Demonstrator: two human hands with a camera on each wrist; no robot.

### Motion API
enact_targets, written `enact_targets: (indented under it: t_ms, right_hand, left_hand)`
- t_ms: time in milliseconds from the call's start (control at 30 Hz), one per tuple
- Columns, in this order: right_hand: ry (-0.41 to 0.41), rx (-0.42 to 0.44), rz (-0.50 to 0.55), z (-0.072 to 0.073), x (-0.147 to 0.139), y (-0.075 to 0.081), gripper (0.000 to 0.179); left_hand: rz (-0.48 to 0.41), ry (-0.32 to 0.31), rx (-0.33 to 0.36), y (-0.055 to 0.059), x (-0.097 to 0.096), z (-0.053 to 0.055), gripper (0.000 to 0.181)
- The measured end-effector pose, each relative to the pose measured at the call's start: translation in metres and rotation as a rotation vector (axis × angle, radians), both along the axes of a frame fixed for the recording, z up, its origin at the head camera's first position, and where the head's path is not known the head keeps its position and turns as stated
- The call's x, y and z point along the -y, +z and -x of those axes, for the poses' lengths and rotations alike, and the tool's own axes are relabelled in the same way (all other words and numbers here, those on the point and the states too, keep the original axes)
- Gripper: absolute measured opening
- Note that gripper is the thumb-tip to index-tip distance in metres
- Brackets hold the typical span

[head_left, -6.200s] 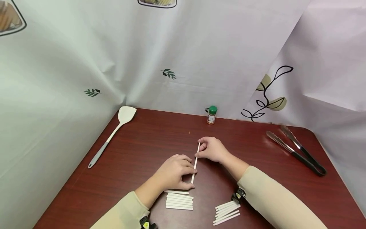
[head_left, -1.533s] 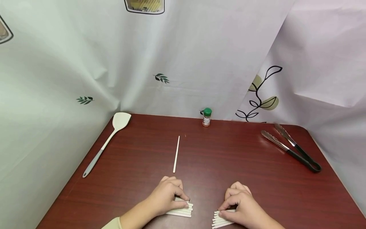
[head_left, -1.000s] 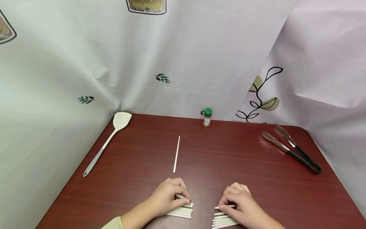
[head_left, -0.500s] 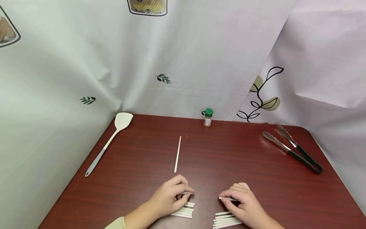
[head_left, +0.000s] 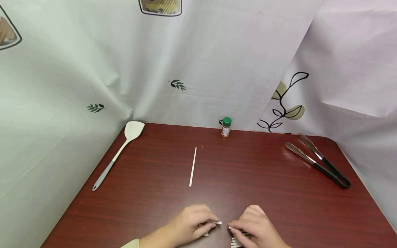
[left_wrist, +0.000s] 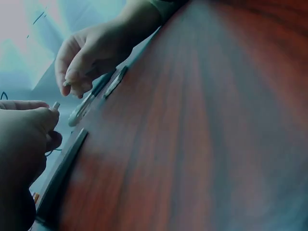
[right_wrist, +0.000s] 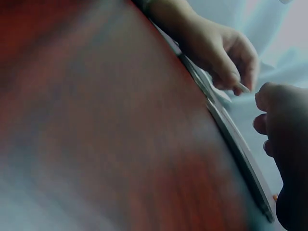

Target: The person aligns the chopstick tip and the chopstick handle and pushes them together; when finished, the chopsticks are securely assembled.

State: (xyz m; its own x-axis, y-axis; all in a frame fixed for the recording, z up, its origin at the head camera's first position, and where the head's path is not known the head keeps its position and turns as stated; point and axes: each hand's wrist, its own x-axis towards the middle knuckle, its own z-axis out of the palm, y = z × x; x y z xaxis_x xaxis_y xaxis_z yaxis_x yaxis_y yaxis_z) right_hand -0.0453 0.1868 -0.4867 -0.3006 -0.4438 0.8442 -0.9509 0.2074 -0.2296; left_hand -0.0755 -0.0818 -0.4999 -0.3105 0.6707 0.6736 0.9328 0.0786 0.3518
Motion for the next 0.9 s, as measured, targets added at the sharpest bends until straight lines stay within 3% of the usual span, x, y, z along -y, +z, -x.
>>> enact_targets:
  t_ms: [167,567,900]
  right_hand:
    - [0.082,-0.029,-0.006,-0.001,0.006,0.000,0.009]
    - [0.095,0.029,-0.019,-0.002,0.005,-0.004,0.006]
    - [0.089,0.019,-0.035,0.000,0.001,-0.016,0.009]
  left_hand:
    - [0.012,-0.064,-0.009,-0.001,-0.004,-0.005,0.013]
    - [0.002,-0.072,-0.079,-0.001,-0.006,-0.005,0.008]
    - [0.011,-0.069,-0.086,0.000,-0.008,-0.008,0.010]
